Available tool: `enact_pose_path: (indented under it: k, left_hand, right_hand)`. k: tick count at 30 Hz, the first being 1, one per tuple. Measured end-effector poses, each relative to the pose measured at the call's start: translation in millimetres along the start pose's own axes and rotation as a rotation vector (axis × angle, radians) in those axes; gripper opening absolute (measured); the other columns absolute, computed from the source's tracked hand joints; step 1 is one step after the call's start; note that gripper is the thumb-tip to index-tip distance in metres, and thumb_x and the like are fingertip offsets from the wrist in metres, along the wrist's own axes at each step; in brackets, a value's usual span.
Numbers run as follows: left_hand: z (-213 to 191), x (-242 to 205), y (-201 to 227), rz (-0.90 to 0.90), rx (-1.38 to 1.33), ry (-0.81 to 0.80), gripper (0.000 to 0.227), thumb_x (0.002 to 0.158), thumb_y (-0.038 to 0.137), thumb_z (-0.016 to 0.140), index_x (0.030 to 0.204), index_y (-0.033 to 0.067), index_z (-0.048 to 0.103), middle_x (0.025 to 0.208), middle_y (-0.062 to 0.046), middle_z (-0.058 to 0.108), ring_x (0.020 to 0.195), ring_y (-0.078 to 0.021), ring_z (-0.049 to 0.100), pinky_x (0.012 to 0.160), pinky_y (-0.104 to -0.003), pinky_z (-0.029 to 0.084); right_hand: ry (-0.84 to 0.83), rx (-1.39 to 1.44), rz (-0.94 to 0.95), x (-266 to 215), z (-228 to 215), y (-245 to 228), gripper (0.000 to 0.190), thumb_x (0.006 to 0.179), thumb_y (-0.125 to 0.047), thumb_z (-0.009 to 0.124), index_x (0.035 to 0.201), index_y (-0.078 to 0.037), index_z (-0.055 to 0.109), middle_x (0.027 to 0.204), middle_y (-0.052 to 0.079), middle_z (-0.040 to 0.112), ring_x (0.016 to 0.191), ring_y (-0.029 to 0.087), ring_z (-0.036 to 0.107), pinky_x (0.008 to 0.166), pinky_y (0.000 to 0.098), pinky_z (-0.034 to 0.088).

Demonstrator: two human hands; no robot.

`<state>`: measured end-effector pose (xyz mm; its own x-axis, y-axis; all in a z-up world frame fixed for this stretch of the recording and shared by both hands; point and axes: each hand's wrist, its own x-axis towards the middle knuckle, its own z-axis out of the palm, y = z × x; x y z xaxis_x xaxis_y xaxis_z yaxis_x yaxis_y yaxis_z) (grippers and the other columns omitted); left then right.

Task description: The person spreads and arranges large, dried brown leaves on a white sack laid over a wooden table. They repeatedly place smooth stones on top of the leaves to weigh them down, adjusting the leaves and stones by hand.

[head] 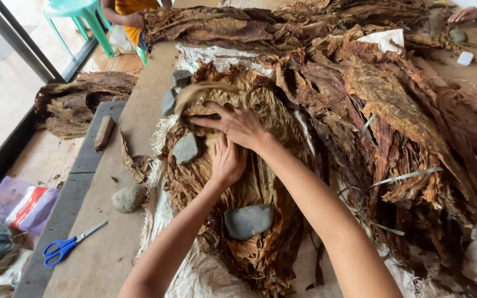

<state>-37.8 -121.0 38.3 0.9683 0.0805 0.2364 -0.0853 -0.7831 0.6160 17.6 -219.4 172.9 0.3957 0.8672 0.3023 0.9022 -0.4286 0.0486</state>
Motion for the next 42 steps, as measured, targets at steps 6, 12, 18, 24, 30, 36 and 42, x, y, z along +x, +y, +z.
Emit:
enact_pose_path:
  k: [6, 12, 18, 24, 30, 36, 42]
  left_hand:
    - [5, 13, 9, -0.118, 0.111, -0.237, 0.075, 0.121, 0.055, 0.032, 0.187, 0.0200, 0.024, 0.195, -0.025, 0.010, 0.182, -0.0426, 0.003, 0.141, -0.075, 0.001]
    - [23, 15, -10, -0.063, 0.088, 0.033, 0.056, 0.115, 0.055, 0.050, 0.163, 0.0272, 0.059, 0.162, -0.009, 0.047, 0.153, -0.0393, 0.057, 0.135, -0.063, 0.034]
    - [0, -5, 46, 0.313, 0.287, -0.232, 0.073, 0.119, 0.059, 0.047, 0.178, 0.0165, 0.049, 0.189, -0.020, 0.029, 0.180, -0.0404, 0.018, 0.140, -0.071, 0.019]
    - [29, 7, 43, 0.209, 0.441, -0.424, 0.094, 0.114, 0.075, 0.039, 0.184, 0.0117, 0.033, 0.194, -0.017, 0.023, 0.182, -0.0355, 0.007, 0.142, -0.072, 0.008]
    - [19, 8, 53, 0.202, 0.478, -0.469, 0.107, 0.110, 0.089, 0.029, 0.186, 0.0144, 0.030, 0.196, -0.017, 0.018, 0.182, -0.0370, 0.005, 0.139, -0.076, 0.007]
    - [16, -15, 84, 0.183, 0.592, -0.447, 0.110, 0.108, 0.090, 0.033, 0.183, 0.0096, 0.035, 0.193, -0.024, 0.021, 0.180, -0.0442, 0.007, 0.138, -0.078, -0.001]
    - [58, -8, 55, 0.182, 0.594, -0.260, 0.121, 0.101, 0.095, 0.048, 0.180, 0.0042, 0.043, 0.187, -0.026, 0.038, 0.179, -0.0458, 0.016, 0.136, -0.083, 0.002]
  right_hand:
    - [0.067, 0.390, 0.605, -60, 59, 70, 0.065, 0.113, -0.016, 0.071, 0.175, -0.009, 0.049, 0.136, 0.029, 0.080, 0.130, 0.048, 0.077, 0.105, 0.0605, 0.065]
    - [0.210, 0.287, 0.810, -127, 122, 139, 0.022, 0.113, -0.028, 0.077, 0.132, -0.021, 0.084, 0.114, 0.013, 0.088, 0.116, 0.038, 0.083, 0.096, 0.0529, 0.069]
    - [0.391, 0.363, 0.760, -156, 81, 133, 0.024, 0.104, -0.010, 0.091, 0.126, -0.002, 0.087, 0.115, 0.024, 0.086, 0.120, 0.046, 0.080, 0.101, 0.0550, 0.065]
    - [0.266, 0.689, 0.898, -192, 104, 107, 0.025, 0.109, -0.017, 0.081, 0.127, -0.001, 0.086, 0.113, 0.023, 0.086, 0.115, 0.031, 0.079, 0.100, 0.0539, 0.060]
    - [0.586, 0.727, 0.990, -219, 110, 127, 0.025, 0.120, -0.017, 0.062, 0.129, -0.006, 0.082, 0.096, 0.007, 0.083, 0.087, 0.011, 0.071, 0.071, 0.0271, 0.057]
    - [0.369, 0.747, 1.098, -207, 115, 85, 0.047, 0.103, -0.061, 0.093, 0.116, -0.016, 0.087, 0.088, 0.003, 0.080, 0.082, 0.017, 0.072, 0.068, 0.0368, 0.057]
    - [0.256, 0.321, 1.020, -210, 121, 102, 0.038, 0.111, -0.045, 0.083, 0.104, -0.007, 0.086, 0.079, 0.016, 0.079, 0.084, 0.041, 0.082, 0.064, 0.0502, 0.058]
